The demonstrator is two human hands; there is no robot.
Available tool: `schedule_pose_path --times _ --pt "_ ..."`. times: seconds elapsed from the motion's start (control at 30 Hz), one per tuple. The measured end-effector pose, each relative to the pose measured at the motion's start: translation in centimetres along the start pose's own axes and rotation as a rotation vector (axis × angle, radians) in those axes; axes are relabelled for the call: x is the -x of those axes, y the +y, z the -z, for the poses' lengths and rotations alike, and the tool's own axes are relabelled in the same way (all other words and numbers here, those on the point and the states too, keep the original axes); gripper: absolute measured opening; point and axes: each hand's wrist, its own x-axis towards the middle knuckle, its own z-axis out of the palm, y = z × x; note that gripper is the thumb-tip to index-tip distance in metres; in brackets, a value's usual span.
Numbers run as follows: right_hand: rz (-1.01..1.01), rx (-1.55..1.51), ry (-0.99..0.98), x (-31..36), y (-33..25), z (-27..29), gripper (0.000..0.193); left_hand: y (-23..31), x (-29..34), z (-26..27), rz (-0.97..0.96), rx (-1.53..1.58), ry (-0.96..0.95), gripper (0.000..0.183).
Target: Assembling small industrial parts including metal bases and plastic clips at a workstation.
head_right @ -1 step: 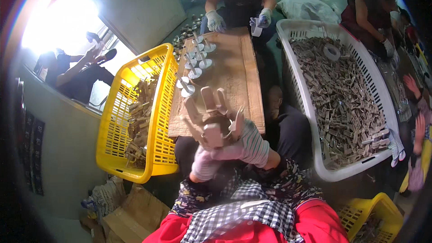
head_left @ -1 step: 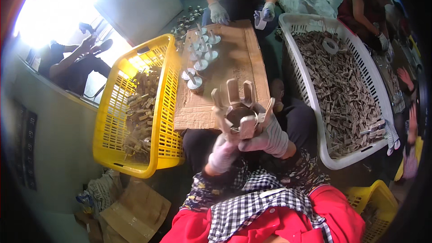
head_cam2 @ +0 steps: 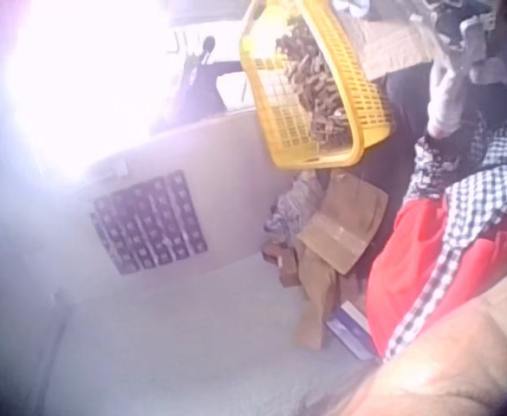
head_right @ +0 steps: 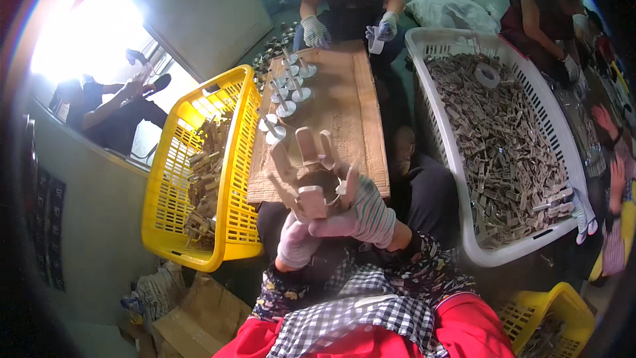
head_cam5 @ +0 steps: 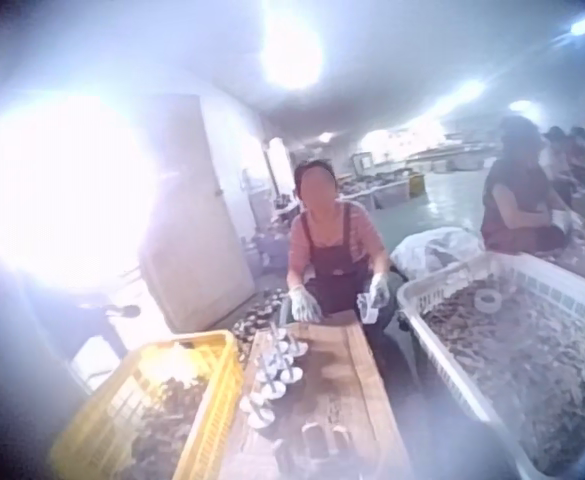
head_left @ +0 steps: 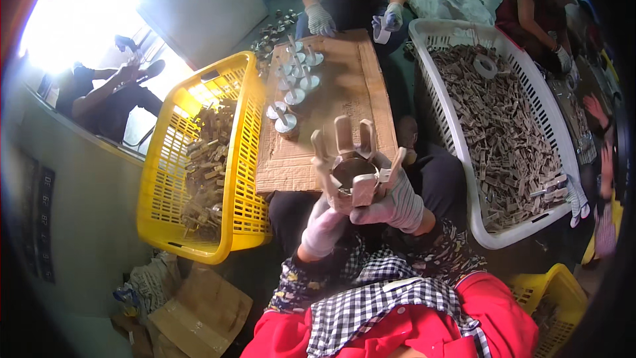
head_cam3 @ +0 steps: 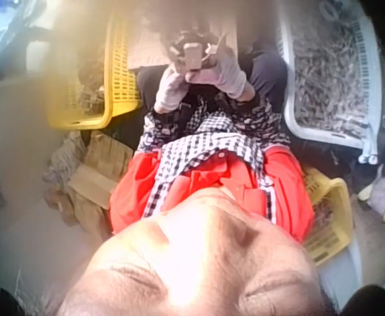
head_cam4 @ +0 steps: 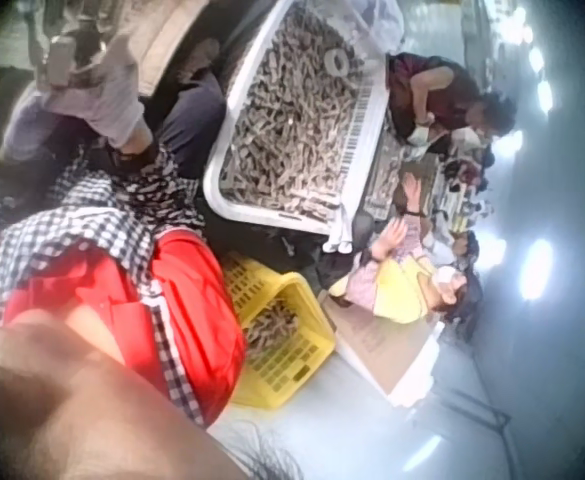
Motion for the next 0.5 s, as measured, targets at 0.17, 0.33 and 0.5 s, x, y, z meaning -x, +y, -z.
schedule_pose_path --times 0.17,0.33,0.5 --pt "-0.008 0.054 0.073 -0.4 -0.6 -1.1 0.080 -3.4 1.0 -1.2 -0.058 -0.266 0.269 0.083" --pt "-0.154 -0.547 0.155 0.7 -0.8 -2.6 0.083 -3.8 0.1 -2.6 -0.206 -0.116 0.385 0.082" --pt "-0.014 -0.615 0.143 1.2 0.7 -2.8 0.091 -3.5 0.6 -2.4 -0.260 -0.232 0.284 0.085"
